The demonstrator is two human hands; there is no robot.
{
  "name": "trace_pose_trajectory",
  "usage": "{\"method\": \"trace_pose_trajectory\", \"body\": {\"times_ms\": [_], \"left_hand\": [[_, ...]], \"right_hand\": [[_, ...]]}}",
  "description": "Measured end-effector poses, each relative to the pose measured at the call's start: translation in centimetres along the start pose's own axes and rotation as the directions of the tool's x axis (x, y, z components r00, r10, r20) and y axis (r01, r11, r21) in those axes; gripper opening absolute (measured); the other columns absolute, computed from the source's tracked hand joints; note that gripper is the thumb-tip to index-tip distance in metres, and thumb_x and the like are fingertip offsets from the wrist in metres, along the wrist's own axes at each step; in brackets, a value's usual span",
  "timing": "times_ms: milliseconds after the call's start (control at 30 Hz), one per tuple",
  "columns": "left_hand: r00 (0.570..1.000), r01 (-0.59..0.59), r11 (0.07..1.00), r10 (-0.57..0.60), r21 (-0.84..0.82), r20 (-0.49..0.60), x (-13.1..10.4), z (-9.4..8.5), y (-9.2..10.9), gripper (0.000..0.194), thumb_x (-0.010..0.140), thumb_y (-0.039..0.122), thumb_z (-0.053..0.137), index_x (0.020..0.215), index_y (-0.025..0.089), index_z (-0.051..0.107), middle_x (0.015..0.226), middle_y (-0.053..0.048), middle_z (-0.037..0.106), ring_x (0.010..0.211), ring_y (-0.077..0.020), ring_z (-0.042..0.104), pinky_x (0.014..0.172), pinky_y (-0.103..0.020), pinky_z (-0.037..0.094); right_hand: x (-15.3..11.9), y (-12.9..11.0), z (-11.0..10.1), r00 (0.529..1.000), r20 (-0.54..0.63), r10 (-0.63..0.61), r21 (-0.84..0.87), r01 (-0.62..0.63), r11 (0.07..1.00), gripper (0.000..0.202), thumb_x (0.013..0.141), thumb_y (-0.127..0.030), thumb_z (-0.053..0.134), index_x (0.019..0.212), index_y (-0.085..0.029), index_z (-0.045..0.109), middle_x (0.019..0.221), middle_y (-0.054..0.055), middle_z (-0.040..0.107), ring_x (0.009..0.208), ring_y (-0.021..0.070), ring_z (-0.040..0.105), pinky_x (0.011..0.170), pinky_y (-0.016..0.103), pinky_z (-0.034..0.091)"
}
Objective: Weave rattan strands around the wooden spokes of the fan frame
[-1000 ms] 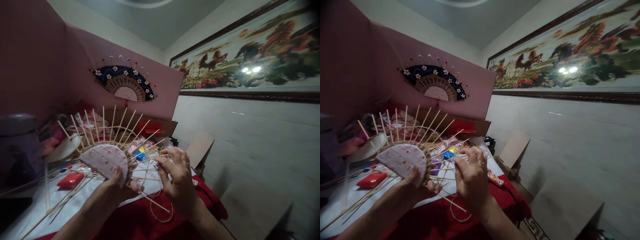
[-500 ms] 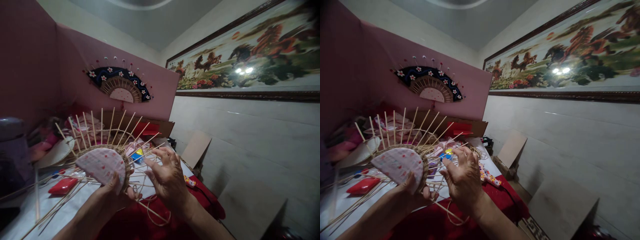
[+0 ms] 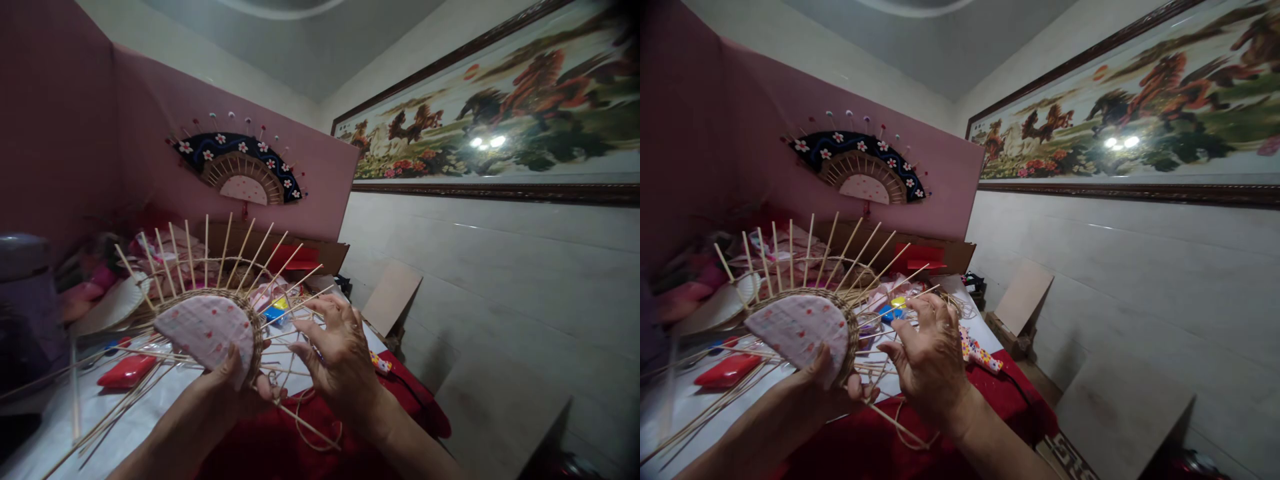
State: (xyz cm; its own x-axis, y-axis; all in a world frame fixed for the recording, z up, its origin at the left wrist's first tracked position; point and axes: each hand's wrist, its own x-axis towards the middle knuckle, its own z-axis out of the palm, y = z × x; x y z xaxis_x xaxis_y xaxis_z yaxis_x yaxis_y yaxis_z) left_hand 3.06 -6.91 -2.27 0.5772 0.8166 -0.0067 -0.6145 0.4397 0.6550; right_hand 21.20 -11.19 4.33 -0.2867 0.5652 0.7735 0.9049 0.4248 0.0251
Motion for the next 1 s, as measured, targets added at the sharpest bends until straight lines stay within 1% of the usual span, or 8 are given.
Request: {"method": "trace_pose_trajectory", "body": {"times_ms": [167, 267, 400, 467, 533, 700, 833, 1000], "left_hand": [[1.000, 0.005, 0.998, -0.005, 0.061, -0.004, -0.1, 0.5, 0.2, 0.041, 0.081, 0.048, 0.046, 0.100, 0.015, 0.062, 0.059, -0.007, 0.064, 0.065, -0.0233, 0.063, 0.086, -0.048, 0.041], [0.999, 0.020, 0.997, -0.018, 0.080, -0.032, -0.1, 0.3, 0.3, 0.041, 0.080, 0.047, 0.049, 0.102, 0.015, 0.060, 0.062, -0.007, 0.065, 0.073, -0.0264, 0.064, 0.089, -0.049, 0.039], [0.999, 0.027, 0.994, -0.024, 0.102, -0.033, 0.2, -0.4, 0.7, 0.039, 0.080, 0.046, 0.050, 0.102, 0.016, 0.059, 0.066, -0.008, 0.065, 0.079, -0.0272, 0.065, 0.092, -0.049, 0.037], [0.999, 0.033, 0.993, -0.029, 0.112, -0.039, 0.3, -0.7, 0.9, 0.037, 0.079, 0.047, 0.050, 0.098, 0.017, 0.061, 0.067, -0.008, 0.066, 0.081, -0.0276, 0.065, 0.092, -0.048, 0.036], [0.998, 0.039, 0.991, -0.032, 0.127, -0.053, 0.4, -0.8, 1.1, 0.036, 0.079, 0.048, 0.049, 0.092, 0.017, 0.062, 0.069, -0.008, 0.067, 0.084, -0.0277, 0.065, 0.093, -0.047, 0.037], [0.997, 0.009, 0.988, 0.003, 0.157, -0.074, 0.1, -0.3, 1.5, 0.033, 0.081, 0.046, 0.048, 0.080, 0.017, 0.064, 0.068, -0.006, 0.067, 0.082, -0.0249, 0.065, 0.092, -0.046, 0.038], [0.997, -0.027, 0.987, 0.037, 0.156, -0.063, -0.3, 0.1, 1.9, 0.027, 0.082, 0.041, 0.049, 0.081, 0.018, 0.063, 0.067, -0.004, 0.068, 0.080, -0.0245, 0.065, 0.091, -0.047, 0.038], [0.999, -0.022, 0.990, 0.028, 0.138, -0.040, -0.4, -0.1, 2.2, 0.028, 0.084, 0.038, 0.047, 0.071, 0.018, 0.062, 0.068, -0.006, 0.069, 0.081, -0.0243, 0.065, 0.091, -0.046, 0.038]], "right_hand": [[-0.5, 0.1, -0.3, 0.982, -0.172, 0.083, 0.178, -0.052, 0.983, 0.017, 0.084, -0.029, 0.055, 0.097, -0.019, 0.059, 0.107, 0.008, 0.056, 0.107, 0.0245, 0.044, 0.094, 0.043, 0.033], [-1.1, 0.6, -0.2, 0.941, -0.190, 0.280, 0.399, -0.187, 0.898, 0.011, 0.086, -0.024, 0.050, 0.093, -0.020, 0.058, 0.096, 0.006, 0.059, 0.097, 0.0214, 0.051, 0.087, 0.039, 0.039], [-1.8, 1.6, 0.4, 0.833, 0.065, 0.549, 0.714, -0.423, 0.558, 0.013, 0.084, -0.030, 0.053, 0.089, -0.019, 0.059, 0.085, 0.004, 0.061, 0.079, 0.0173, 0.055, 0.070, 0.030, 0.044], [-2.0, 1.9, 0.6, 0.789, 0.152, 0.595, 0.797, -0.454, 0.398, 0.016, 0.079, -0.032, 0.060, 0.086, -0.018, 0.059, 0.079, 0.002, 0.060, 0.071, 0.0147, 0.054, 0.063, 0.026, 0.043], [-2.0, 1.9, 0.8, 0.758, 0.194, 0.622, 0.835, -0.461, 0.301, 0.019, 0.074, -0.034, 0.065, 0.082, -0.017, 0.059, 0.073, 0.000, 0.058, 0.064, 0.0123, 0.051, 0.059, 0.023, 0.040], [-2.1, 1.4, 0.9, 0.738, 0.209, 0.641, 0.841, -0.470, 0.268, 0.019, 0.070, -0.034, 0.068, 0.073, -0.017, 0.061, 0.065, -0.002, 0.056, 0.060, 0.0113, 0.050, 0.057, 0.022, 0.039], [-2.5, 1.1, 1.1, 0.728, 0.230, 0.645, 0.852, -0.471, 0.228, 0.017, 0.069, -0.032, 0.068, 0.071, -0.016, 0.062, 0.063, 0.000, 0.060, 0.061, 0.0130, 0.054, 0.061, 0.025, 0.042], [-3.0, 1.1, 1.8, 0.726, 0.282, 0.627, 0.862, -0.479, 0.167, 0.015, 0.071, -0.030, 0.066, 0.073, -0.016, 0.062, 0.064, 0.001, 0.066, 0.063, 0.0136, 0.058, 0.066, 0.026, 0.043]]}}
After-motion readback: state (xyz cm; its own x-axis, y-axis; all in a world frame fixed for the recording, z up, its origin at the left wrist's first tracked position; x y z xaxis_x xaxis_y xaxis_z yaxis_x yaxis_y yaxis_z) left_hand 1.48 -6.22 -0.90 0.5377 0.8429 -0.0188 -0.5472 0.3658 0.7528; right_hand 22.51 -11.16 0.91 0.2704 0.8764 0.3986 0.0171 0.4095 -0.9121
